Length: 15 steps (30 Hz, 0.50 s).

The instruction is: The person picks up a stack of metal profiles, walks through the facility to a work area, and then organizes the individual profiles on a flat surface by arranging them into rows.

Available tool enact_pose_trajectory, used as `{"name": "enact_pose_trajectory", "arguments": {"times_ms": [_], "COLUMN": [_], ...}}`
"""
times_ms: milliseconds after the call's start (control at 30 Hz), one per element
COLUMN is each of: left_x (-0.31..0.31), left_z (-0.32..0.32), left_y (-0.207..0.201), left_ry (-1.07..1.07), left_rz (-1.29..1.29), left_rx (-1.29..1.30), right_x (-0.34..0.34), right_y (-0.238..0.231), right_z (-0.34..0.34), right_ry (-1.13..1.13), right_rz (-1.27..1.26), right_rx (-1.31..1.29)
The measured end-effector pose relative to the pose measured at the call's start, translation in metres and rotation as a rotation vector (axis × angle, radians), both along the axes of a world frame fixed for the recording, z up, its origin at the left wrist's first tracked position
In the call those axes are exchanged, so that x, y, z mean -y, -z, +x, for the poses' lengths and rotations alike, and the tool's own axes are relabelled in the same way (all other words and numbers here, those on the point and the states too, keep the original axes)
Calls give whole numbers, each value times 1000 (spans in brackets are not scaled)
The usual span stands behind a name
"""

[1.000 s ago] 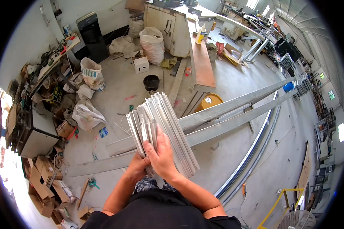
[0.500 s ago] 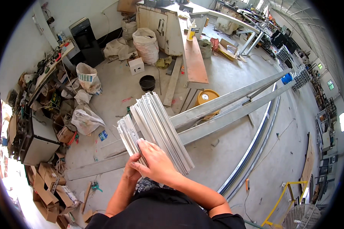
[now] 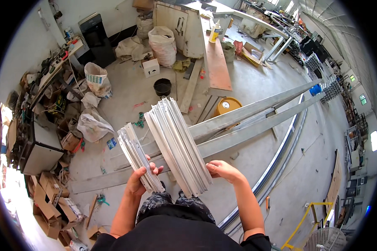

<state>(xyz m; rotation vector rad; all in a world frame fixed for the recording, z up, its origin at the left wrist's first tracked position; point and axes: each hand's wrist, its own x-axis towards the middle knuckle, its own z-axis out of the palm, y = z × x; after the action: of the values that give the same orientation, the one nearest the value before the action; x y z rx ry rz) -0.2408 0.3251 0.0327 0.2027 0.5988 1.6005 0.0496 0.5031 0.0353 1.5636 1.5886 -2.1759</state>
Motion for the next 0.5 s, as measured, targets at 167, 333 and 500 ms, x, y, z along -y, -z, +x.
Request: {"name": "enact_pose_trajectory", "arguments": {"times_ms": [167,333,500], "left_x": [-9,-5,-6], "left_z": [11,18,32], "left_y": [-9,-15,-25], "left_ry": [11,94,94], "left_rz": [3,-167,-214], "left_rx": [-98,-214,-261], "right_x": [10,50,83], "right_y": [81,15,21], "right_z": [-9,-72,-69], "right_ry": [-9,-94,98], "right_rz": [-546,-953,-707], "right_rx": [-677,-997,-803]}}
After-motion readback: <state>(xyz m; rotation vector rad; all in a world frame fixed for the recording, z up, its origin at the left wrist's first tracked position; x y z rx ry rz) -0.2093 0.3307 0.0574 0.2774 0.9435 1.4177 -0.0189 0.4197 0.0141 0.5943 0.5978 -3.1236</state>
